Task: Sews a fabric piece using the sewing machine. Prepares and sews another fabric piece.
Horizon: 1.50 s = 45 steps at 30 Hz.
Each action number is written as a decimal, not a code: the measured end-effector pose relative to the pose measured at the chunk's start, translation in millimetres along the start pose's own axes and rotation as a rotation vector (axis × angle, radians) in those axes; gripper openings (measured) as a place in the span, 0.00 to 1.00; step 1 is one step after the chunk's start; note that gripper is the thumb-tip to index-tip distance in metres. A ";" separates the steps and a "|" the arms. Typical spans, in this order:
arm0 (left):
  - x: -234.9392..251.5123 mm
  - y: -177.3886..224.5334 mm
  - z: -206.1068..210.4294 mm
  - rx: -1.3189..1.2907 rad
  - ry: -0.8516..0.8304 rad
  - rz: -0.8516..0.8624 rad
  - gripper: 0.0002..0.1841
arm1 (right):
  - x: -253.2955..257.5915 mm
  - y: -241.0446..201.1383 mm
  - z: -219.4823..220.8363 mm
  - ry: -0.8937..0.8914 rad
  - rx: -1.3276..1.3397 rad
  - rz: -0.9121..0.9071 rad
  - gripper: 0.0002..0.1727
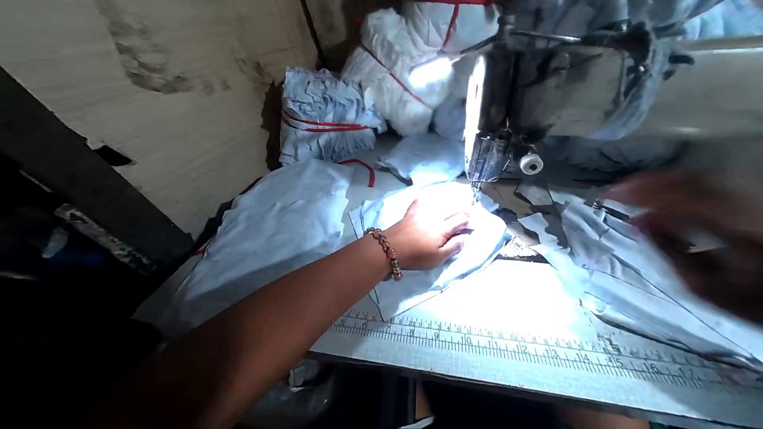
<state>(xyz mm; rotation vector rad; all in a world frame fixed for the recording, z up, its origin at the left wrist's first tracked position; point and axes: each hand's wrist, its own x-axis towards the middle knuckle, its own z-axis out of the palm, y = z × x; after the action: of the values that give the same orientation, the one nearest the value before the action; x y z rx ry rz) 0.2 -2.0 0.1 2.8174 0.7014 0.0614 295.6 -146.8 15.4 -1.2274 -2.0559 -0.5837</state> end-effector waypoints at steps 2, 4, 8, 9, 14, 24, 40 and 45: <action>-0.6 3.7 -0.3 0.025 0.004 -0.006 0.19 | 13.9 -17.0 48.2 -0.147 0.147 -0.210 0.19; -0.9 2.1 4.0 0.033 0.046 0.008 0.19 | 29.5 -18.9 80.6 -0.297 0.226 -0.218 0.23; 0.0 -0.1 5.7 0.042 0.052 0.022 0.18 | 31.0 -12.0 112.3 -0.446 0.286 -0.112 0.28; 0.5 -1.0 5.6 0.059 0.063 0.039 0.18 | 28.0 -12.6 112.7 -0.460 0.289 -0.090 0.28; -1.2 0.2 7.4 0.085 0.037 0.071 0.19 | 24.3 -16.9 102.6 -0.474 0.296 -0.038 0.26; 11.3 -20.9 -6.5 -0.048 -0.007 -0.082 0.22 | 38.4 -3.9 118.7 -0.492 0.267 0.006 0.29; 2.1 -59.6 -10.9 -0.075 -0.026 0.138 0.23 | 28.4 0.8 116.6 -0.424 0.294 -0.160 0.28; 3.2 -49.2 -14.6 -0.077 -0.062 0.026 0.23 | 30.9 1.7 115.4 -0.494 0.285 -0.066 0.34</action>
<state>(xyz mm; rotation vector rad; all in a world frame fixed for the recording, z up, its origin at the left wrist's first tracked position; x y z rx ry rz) -20.9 44.9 2.5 2.7426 0.6354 0.0056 250.5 -51.2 -40.3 -1.2187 -2.4852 0.0003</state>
